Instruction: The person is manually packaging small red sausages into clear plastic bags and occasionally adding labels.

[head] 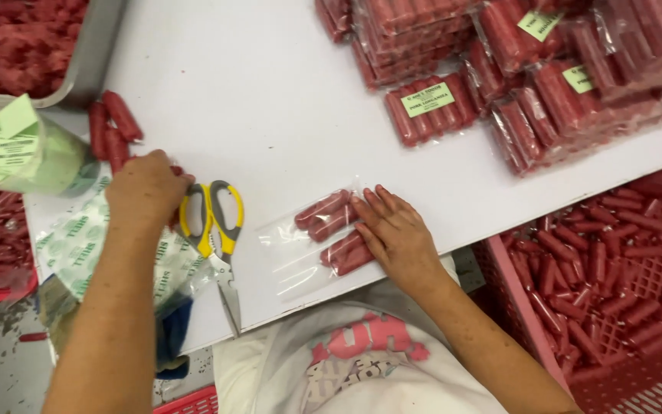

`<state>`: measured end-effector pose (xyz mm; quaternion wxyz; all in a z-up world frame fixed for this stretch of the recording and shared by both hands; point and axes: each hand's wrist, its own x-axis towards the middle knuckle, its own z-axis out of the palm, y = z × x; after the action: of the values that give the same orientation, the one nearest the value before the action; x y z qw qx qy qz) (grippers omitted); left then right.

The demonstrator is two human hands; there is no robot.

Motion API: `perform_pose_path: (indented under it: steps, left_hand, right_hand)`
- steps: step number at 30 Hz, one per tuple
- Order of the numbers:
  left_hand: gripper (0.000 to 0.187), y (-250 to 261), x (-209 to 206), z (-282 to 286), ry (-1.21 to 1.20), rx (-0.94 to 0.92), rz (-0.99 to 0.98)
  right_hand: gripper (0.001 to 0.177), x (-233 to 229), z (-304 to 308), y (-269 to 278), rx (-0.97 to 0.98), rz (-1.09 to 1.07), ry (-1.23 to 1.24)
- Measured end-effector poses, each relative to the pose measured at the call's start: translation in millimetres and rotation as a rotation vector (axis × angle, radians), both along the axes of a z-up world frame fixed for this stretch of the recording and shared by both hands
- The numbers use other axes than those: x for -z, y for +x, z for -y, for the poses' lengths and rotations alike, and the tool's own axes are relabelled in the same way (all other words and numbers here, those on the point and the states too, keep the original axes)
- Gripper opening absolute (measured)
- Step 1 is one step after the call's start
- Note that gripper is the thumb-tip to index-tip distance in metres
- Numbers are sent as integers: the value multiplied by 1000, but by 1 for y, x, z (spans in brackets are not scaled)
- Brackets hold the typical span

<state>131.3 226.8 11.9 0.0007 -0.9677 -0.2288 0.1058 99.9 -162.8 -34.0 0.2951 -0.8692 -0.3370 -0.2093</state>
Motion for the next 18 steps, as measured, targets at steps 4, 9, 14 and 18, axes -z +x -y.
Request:
perform_pose_path:
  steps: [4,9,14,18]
  left_hand:
    - [40,-33,-57,14,-221,-145,153]
    - [16,-125,-111,75,-551,-460,376]
    - [28,-201,-26,97,-1316,-622,649]
    - [23,-195,1,127,-1381,-635,766]
  right_hand:
    - [35,-4,-1,1,-97,-53,58]
    - [38,6,4,4,-86,-195,-58]
    - [39,3,4,5,-93,-285,-76]
    - [39,4,4,6,-85,-305,-103]
